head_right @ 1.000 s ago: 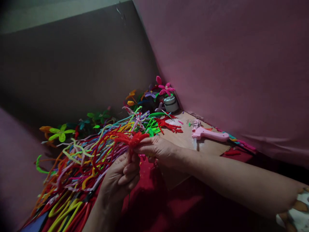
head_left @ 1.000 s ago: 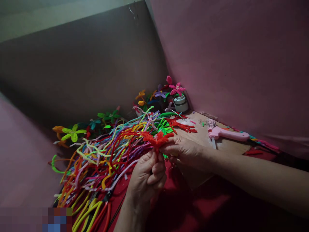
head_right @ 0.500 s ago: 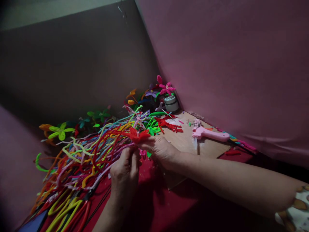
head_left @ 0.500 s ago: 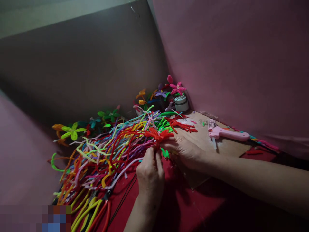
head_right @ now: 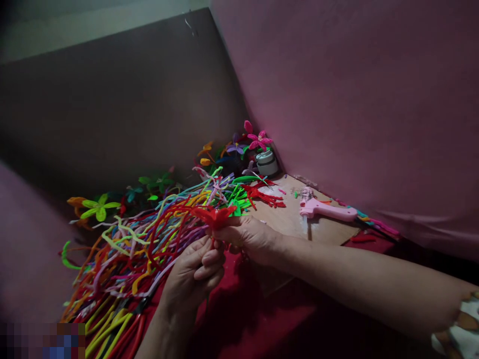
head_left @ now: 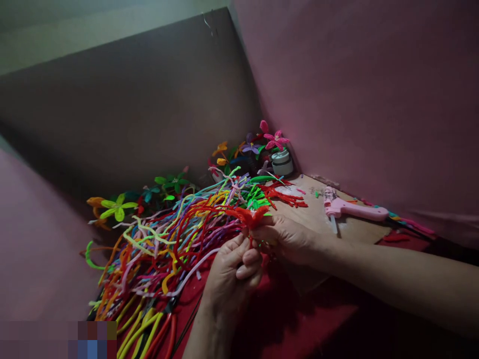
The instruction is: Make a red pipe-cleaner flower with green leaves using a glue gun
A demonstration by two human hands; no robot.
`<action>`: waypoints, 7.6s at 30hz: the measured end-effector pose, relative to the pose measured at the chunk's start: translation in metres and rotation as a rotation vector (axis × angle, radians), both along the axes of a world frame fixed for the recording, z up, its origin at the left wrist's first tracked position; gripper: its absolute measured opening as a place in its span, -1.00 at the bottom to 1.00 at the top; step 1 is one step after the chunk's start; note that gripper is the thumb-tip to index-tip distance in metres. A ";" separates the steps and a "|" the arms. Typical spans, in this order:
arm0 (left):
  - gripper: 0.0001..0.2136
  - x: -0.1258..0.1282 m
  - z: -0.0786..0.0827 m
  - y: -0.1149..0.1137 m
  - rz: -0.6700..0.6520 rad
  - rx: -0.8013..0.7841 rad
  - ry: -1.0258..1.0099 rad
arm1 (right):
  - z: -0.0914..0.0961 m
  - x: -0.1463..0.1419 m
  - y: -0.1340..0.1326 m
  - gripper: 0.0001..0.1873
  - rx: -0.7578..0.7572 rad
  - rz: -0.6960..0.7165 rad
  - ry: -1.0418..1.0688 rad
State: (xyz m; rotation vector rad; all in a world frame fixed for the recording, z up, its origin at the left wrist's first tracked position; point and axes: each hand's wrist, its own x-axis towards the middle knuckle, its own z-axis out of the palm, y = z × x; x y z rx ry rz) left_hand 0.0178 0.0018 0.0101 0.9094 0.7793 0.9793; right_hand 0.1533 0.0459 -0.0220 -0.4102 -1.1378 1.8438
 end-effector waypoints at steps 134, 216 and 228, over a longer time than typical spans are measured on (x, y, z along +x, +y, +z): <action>-0.93 0.015 0.034 -0.070 0.759 1.482 1.590 | 0.027 0.006 -0.031 -0.73 1.104 -0.552 -0.409; -0.68 0.006 0.025 -0.077 0.614 1.677 1.592 | 0.029 0.005 -0.025 -0.80 0.876 -0.427 -0.289; -0.77 0.005 0.037 -0.073 0.408 0.375 0.720 | 0.031 0.008 -0.027 -0.82 0.940 -0.373 -0.293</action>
